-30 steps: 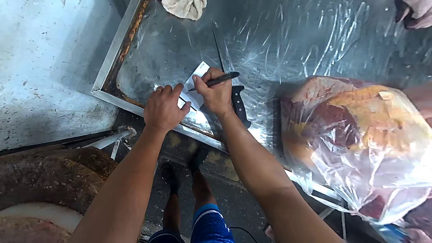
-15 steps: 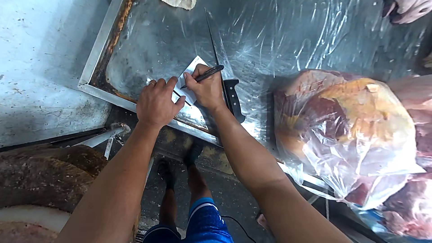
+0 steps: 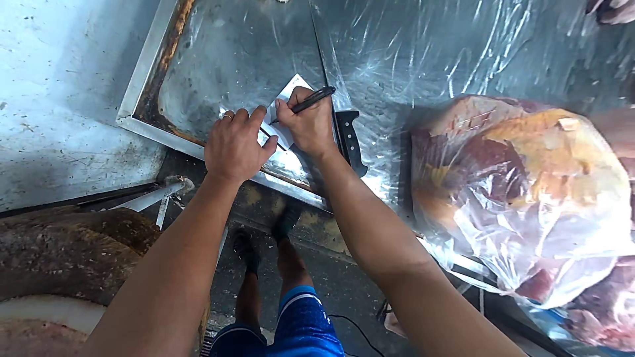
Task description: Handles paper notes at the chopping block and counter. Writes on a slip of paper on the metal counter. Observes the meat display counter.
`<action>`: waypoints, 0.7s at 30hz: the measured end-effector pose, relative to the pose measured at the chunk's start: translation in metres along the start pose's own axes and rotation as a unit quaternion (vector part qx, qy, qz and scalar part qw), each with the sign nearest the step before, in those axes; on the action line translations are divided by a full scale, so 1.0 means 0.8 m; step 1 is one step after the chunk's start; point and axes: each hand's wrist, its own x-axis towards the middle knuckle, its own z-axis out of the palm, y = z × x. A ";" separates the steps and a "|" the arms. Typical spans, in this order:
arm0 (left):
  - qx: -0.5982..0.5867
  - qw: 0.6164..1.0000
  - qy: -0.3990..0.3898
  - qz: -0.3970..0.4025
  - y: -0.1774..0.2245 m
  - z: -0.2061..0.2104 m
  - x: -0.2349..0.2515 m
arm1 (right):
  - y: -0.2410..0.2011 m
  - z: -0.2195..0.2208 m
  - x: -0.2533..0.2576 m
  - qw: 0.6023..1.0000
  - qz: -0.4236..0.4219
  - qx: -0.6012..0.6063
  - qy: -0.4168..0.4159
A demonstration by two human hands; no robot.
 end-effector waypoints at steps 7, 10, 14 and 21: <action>0.004 1.000 -0.006 0.001 0.001 -0.002 0.001 | -0.001 -0.001 0.001 1.000 0.001 -0.006 -0.004; 0.003 1.000 -0.006 0.000 0.001 -0.001 0.001 | -0.001 -0.001 0.000 1.000 0.008 0.012 0.003; 0.003 1.000 -0.003 0.001 0.002 -0.002 0.001 | -0.001 -0.002 0.002 0.999 0.012 0.047 0.017; 0.005 1.000 -0.009 0.003 0.000 -0.003 0.002 | -0.006 -0.023 0.014 0.976 0.041 0.209 0.042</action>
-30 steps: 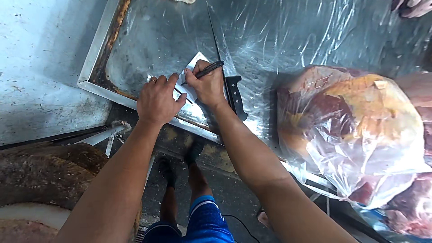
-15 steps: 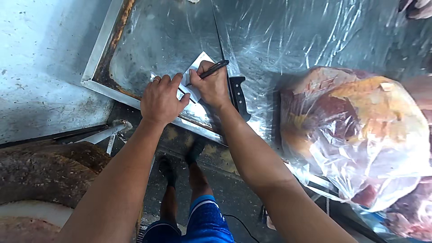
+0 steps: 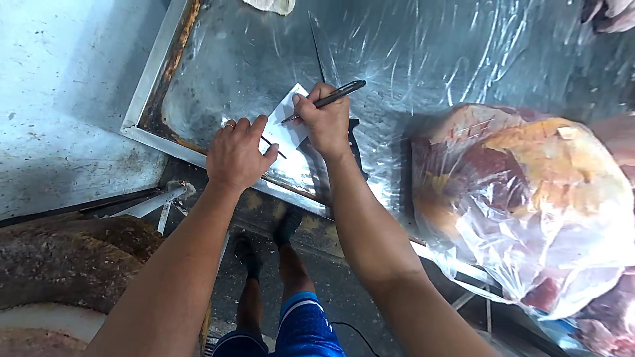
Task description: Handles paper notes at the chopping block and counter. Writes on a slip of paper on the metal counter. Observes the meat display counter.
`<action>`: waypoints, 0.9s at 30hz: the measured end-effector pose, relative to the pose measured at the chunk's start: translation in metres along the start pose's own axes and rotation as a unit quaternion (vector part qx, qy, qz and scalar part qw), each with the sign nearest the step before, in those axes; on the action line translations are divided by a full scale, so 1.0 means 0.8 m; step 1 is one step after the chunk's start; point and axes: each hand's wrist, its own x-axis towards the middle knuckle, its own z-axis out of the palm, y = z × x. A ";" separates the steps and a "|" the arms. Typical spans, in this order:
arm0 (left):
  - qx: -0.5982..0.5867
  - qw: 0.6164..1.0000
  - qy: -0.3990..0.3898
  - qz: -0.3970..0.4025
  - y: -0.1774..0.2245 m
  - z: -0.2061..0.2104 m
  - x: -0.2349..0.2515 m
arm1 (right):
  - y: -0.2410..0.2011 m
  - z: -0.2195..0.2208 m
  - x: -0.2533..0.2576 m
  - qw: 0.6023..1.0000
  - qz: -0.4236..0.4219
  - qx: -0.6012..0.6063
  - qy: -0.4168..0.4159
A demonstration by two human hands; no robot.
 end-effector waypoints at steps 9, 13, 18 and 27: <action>-0.010 1.000 0.000 -0.003 0.001 0.000 0.000 | -0.002 -0.017 -0.001 0.989 -0.107 0.064 0.074; -0.005 1.000 -0.004 -0.004 0.001 0.001 0.000 | 0.013 -0.009 -0.002 0.997 -0.061 -0.041 0.006; -0.006 1.000 -0.003 -0.007 0.002 -0.001 0.000 | 0.010 -0.006 0.001 0.993 -0.021 -0.107 -0.051; -0.004 1.000 0.002 -0.003 0.001 0.002 -0.001 | 0.015 -0.002 0.000 0.990 -0.023 -0.132 -0.035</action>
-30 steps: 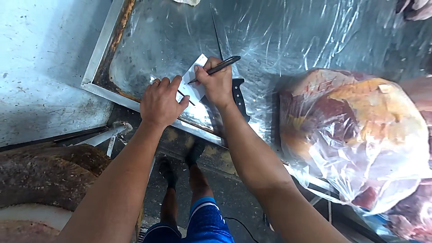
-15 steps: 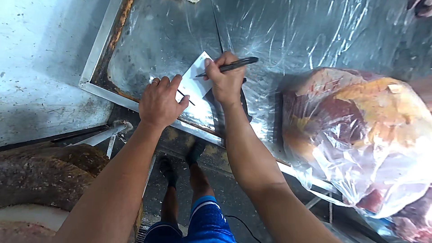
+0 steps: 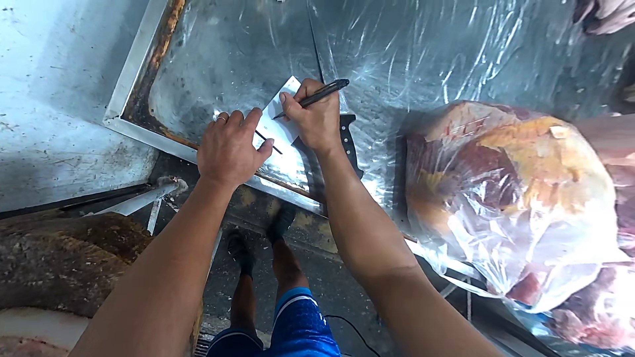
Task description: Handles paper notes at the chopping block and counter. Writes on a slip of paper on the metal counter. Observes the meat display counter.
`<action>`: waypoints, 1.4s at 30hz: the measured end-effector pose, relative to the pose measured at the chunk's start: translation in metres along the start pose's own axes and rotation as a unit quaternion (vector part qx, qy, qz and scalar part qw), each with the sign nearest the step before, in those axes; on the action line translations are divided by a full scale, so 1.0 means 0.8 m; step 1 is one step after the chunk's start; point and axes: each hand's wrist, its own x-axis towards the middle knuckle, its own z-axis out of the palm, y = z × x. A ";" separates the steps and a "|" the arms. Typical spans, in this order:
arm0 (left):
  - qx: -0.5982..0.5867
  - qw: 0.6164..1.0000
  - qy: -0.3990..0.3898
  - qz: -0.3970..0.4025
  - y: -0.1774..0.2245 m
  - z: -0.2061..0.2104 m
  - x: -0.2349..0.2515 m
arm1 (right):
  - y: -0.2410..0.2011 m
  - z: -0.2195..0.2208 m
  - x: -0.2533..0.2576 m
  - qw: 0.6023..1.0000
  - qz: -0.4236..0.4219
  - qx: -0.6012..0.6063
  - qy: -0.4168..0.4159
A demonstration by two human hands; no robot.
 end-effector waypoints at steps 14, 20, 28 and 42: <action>-0.003 1.000 0.004 0.004 -0.001 0.002 0.000 | 0.006 0.003 0.001 0.999 0.000 -0.045 -0.018; -0.001 1.000 0.001 0.003 -0.001 0.002 0.000 | 0.005 0.003 0.001 0.999 0.001 -0.048 -0.009; 0.000 1.000 -0.004 0.000 0.000 0.001 0.001 | 0.004 0.001 0.003 0.999 0.005 -0.042 0.000; 0.000 1.000 0.008 0.005 -0.001 0.002 0.000 | 0.004 0.002 0.003 0.999 0.010 -0.035 0.010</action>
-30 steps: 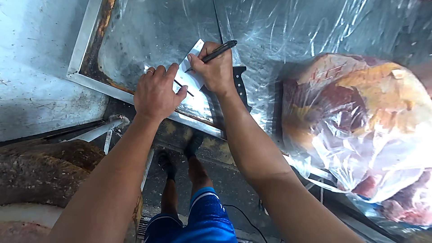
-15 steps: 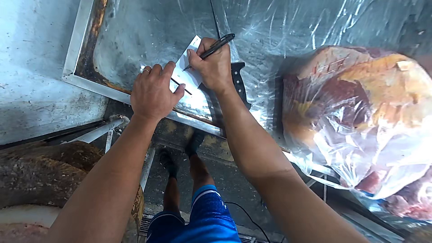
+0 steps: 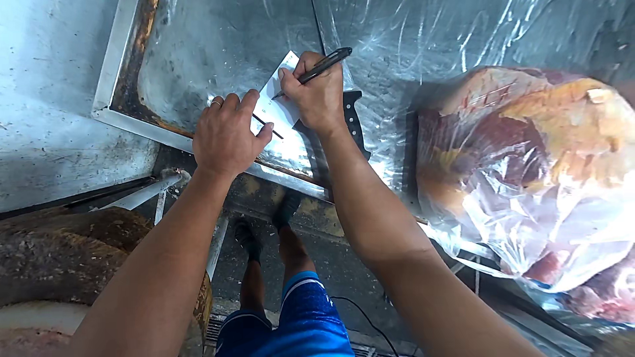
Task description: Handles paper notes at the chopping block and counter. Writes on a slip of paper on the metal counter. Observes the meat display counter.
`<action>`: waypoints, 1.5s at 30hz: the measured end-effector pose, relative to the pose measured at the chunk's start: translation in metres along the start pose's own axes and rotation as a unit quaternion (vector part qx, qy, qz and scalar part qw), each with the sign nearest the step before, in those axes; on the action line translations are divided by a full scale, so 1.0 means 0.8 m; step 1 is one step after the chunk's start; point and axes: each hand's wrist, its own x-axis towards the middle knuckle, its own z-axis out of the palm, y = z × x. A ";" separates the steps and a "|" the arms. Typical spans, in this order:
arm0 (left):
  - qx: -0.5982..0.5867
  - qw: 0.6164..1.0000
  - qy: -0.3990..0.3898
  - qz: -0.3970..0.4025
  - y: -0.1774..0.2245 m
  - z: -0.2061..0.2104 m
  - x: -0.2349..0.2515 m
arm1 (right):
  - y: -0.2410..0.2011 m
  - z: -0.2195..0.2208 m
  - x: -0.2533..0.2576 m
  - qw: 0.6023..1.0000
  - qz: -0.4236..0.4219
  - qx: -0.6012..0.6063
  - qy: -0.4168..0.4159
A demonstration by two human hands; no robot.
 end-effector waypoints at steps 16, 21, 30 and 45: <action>0.003 1.000 -0.013 -0.004 0.000 -0.003 0.000 | -0.011 -0.024 -0.002 0.989 -0.072 0.110 0.059; 0.008 1.000 -0.024 -0.006 0.002 -0.004 0.001 | 0.003 -0.013 0.008 0.998 -0.027 0.054 0.032; 0.004 1.000 -0.018 -0.006 0.002 -0.003 0.001 | 0.009 -0.011 0.008 1.000 -0.016 0.020 0.001; 0.001 1.000 -0.011 -0.005 0.001 -0.004 0.001 | 0.008 -0.008 0.008 1.000 -0.011 -0.010 0.011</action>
